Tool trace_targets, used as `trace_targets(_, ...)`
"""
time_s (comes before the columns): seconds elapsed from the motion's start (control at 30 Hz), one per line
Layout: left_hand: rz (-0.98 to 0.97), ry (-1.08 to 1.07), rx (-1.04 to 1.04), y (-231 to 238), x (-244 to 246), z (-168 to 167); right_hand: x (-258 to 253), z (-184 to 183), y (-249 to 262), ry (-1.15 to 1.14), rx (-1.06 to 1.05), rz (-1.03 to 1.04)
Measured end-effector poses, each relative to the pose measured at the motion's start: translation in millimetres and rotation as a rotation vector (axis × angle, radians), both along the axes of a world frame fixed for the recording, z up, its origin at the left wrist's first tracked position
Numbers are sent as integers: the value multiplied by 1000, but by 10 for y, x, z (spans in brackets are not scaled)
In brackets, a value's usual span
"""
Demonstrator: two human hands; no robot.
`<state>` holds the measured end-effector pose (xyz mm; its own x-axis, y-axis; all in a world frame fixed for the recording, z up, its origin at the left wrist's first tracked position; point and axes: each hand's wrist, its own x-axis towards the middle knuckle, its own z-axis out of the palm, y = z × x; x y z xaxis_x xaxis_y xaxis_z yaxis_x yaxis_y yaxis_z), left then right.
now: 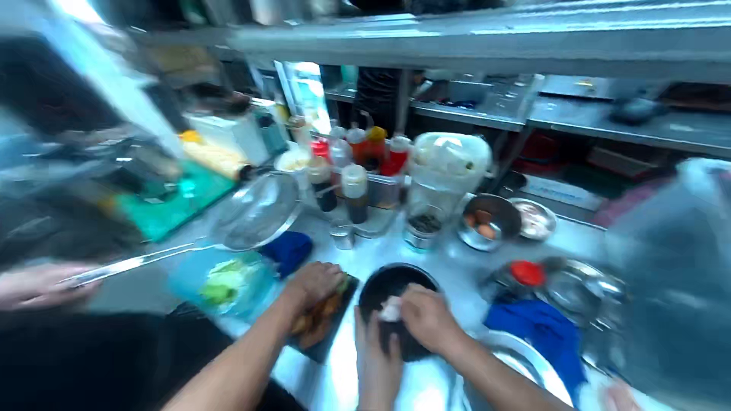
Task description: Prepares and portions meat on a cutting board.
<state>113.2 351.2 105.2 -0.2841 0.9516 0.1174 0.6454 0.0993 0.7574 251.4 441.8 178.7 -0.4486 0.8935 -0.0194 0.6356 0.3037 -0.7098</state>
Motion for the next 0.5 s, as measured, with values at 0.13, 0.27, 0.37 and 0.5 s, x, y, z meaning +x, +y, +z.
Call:
trace_targets(0.13, -183, -111, 4, 81, 118, 0, 295, 202, -293, -167, -138, 13)
trace_targets(0.27, -302, -156, 30, 47, 143, -84, 1425, 250, -979, -172, 54, -511)
trace_targets(0.37, -260, -137, -354, -58, 688, 1331, 2453, 198, -1398, -413, -111, -794)
trace_targets(0.5, -193, 44, -861, -101, 1930, 3302, 3038, -275, -1734, -543, -337, -715)
